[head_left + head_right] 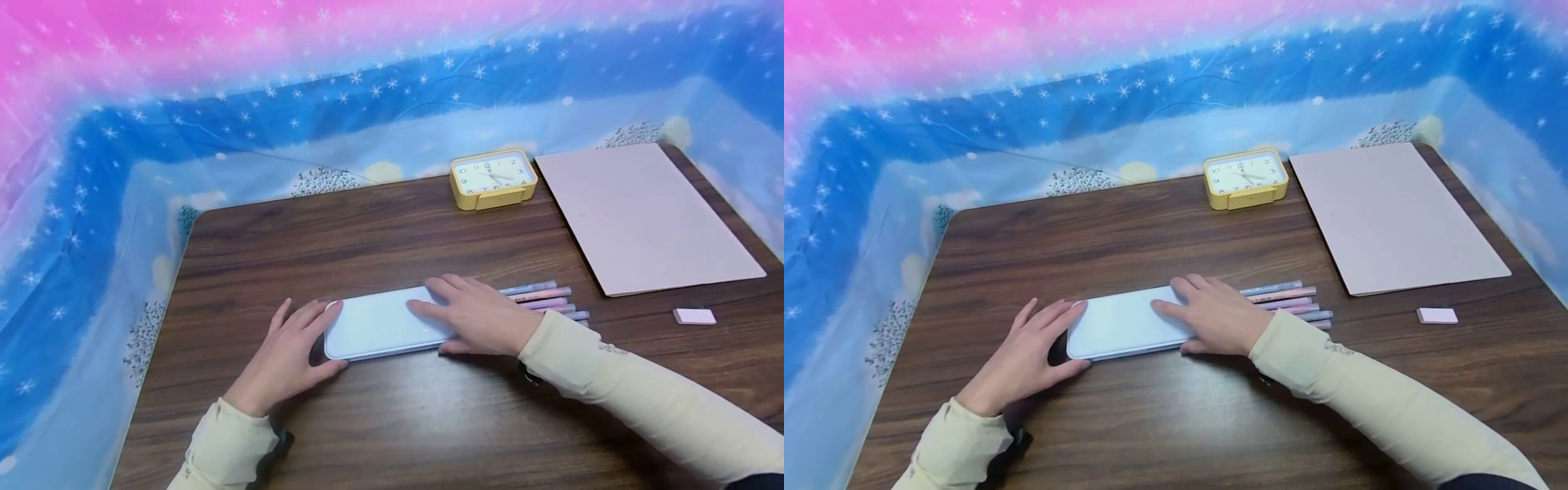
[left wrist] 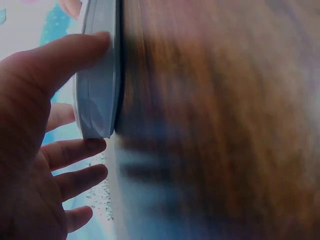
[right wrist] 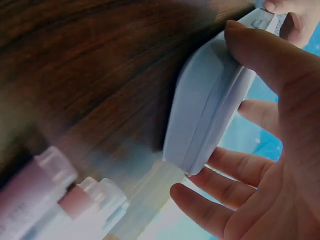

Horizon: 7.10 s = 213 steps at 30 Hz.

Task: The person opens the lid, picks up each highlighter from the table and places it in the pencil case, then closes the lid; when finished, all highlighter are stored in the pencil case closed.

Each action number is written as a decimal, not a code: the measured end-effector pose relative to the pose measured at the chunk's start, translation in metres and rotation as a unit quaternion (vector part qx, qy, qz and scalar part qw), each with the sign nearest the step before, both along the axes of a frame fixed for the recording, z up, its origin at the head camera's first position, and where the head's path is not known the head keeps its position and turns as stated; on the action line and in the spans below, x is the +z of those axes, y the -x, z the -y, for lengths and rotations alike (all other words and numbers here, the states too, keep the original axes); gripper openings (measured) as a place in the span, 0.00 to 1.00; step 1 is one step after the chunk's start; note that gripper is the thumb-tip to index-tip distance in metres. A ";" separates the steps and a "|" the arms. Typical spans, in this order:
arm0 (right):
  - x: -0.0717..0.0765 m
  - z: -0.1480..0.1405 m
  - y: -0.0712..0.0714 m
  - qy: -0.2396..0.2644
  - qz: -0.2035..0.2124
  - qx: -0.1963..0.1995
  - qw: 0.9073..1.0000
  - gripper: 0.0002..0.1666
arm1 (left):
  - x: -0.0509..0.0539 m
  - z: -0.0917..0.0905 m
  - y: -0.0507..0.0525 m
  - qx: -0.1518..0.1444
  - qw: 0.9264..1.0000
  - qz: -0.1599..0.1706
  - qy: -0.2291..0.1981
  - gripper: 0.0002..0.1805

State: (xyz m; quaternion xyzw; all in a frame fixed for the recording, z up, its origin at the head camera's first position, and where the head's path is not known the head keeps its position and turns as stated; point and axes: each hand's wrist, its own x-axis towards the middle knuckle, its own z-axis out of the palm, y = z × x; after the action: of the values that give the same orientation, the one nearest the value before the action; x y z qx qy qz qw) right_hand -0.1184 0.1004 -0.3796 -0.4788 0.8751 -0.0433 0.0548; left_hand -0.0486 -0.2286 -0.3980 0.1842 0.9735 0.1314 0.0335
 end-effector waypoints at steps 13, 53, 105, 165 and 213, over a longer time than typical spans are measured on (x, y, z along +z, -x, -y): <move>0.016 0.012 0.010 -0.043 0.043 0.006 0.998 0.44 | 0.000 -0.002 0.003 0.005 1.000 0.003 0.006 0.51; 0.044 -0.005 0.074 0.178 0.285 -0.077 0.939 0.11 | -0.003 0.003 0.006 0.051 0.985 0.056 -0.154 0.75; 0.025 -0.114 0.071 0.092 0.216 -0.178 0.956 0.15 | 0.000 -0.003 0.009 0.065 0.984 0.081 -0.142 0.80; 0.029 -0.118 0.049 0.128 0.114 -0.117 0.978 0.08 | 0.005 -0.003 0.004 0.062 0.980 0.103 -0.159 0.80; 0.012 0.041 0.022 0.111 0.139 -0.037 0.983 0.05 | 0.004 -0.003 0.004 0.067 0.979 0.108 -0.159 0.78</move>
State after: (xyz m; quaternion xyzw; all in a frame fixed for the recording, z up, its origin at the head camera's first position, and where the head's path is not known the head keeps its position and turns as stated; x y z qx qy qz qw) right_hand -0.1407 0.0591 -0.3674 -0.4383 0.8659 -0.2083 0.1212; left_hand -0.0529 -0.2260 -0.3935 0.1067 0.9409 0.3053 0.1003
